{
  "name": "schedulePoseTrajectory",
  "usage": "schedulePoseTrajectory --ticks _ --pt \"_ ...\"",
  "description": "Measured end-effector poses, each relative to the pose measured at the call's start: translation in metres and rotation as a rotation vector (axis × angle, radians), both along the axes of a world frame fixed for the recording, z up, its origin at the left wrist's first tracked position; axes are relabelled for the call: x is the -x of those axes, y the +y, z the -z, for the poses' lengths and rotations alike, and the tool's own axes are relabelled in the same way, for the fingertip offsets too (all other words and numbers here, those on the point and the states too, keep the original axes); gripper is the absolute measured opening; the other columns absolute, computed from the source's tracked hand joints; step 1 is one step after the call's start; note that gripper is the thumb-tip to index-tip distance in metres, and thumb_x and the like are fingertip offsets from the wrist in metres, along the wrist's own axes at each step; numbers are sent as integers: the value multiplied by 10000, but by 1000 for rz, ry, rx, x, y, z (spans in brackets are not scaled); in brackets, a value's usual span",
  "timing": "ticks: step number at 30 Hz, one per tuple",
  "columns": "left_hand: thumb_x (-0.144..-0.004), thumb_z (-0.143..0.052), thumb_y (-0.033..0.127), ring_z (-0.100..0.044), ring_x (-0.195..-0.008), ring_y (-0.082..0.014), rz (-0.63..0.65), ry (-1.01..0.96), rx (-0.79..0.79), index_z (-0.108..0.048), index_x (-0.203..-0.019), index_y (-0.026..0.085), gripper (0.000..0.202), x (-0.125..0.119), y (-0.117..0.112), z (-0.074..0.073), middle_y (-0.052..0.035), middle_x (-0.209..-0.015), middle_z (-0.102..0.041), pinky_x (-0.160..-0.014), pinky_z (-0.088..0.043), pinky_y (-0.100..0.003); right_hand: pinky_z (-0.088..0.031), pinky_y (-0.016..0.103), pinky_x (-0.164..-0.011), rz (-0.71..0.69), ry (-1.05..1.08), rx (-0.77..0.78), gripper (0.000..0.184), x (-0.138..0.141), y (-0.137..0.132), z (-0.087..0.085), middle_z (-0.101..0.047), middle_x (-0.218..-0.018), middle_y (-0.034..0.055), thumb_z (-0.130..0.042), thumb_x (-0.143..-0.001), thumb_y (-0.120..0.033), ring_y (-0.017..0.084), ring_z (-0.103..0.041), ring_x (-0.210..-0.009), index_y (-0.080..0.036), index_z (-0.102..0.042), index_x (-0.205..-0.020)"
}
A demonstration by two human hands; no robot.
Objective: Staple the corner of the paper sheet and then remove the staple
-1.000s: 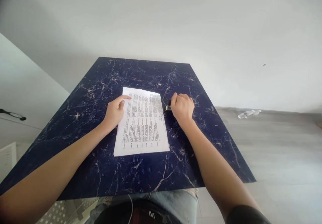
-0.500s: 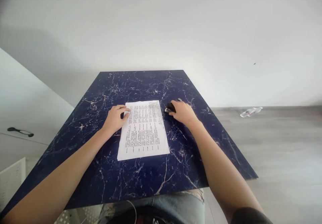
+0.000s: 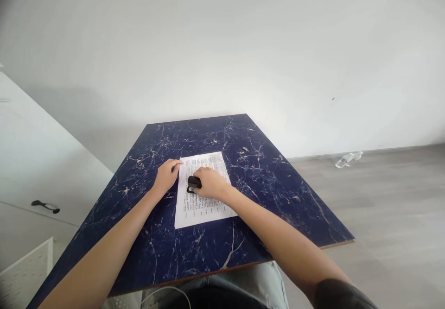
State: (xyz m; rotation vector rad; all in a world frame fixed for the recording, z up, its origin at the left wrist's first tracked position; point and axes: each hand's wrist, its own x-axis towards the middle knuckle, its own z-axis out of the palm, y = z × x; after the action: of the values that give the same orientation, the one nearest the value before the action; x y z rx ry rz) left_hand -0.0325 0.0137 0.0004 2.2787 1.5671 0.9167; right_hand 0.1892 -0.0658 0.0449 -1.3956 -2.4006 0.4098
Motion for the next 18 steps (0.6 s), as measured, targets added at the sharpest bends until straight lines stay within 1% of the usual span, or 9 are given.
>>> schedulePoseTrajectory --ticks 3,5,7,9,11,15,18 --pt "-992 -426 243 -663 -1084 -242 -12 -82 -21 -748 -1035 239 324 4 3 1 -75 -1133 -713 -1046 -474 -408 -424 308 -669 9 -56 88 210 -2 2 -2 -740 -967 91 -726 -857 -343 239 -658 -825 -190 -665 -988" --pt "-987 -435 249 -665 -1081 -241 -20 -112 -28 -744 -1010 234 310 6 5 2 -79 -1114 -708 -1044 -482 -402 -418 307 -643 39 -86 123 234 -9 -1 -5 -748 -961 102 -720 -867 -364 251 -667 -813 -186 -680 -1014" --pt "-984 -443 251 -665 -1080 -244 -27 -130 -33 -739 -992 228 297 8 5 2 -83 -1101 -702 -1042 -486 -405 -428 309 -645 56 -92 137 240 -23 -7 -7 -754 -964 105 -721 -868 -372 263 -679 -829 -190 -695 -1022" --pt "-985 -448 257 -666 -1074 -249 -29 -134 -33 -738 -984 225 292 9 5 3 -86 -1096 -698 -1035 -491 -414 -456 327 -681 75 -89 155 277 -45 -18 -8 -762 -996 110 -719 -868 -379 287 -689 -882 -200 -710 -1081" --pt "-984 -454 261 -669 -1062 -253 -39 -129 -29 -741 -980 229 289 9 6 4 -88 -1095 -693 -1023 -496 -420 -488 364 -738 121 -91 177 363 -72 -31 -9 -765 -1048 126 -705 -875 -396 319 -693 -945 -205 -710 -1183" --pt "-978 -473 254 -671 -1050 -251 -57 -124 -23 -749 -958 238 277 10 8 7 -82 -1087 -687 -1016 -498 -419 -524 426 -848 245 -62 236 557 -123 -56 -9 -749 -1167 152 -683 -885 -432 343 -697 -1017 -206 -636 -1392" --pt "-982 -471 256 -667 -1041 -251 -66 -124 -15 -752 -953 241 282 11 10 8 -80 -1079 -683 -1014 -492 -422 -535 451 -906 339 -36 289 640 -148 -66 -8 -719 -1261 166 -679 -889 -489 354 -687 -1080 -209 -590 -1458"
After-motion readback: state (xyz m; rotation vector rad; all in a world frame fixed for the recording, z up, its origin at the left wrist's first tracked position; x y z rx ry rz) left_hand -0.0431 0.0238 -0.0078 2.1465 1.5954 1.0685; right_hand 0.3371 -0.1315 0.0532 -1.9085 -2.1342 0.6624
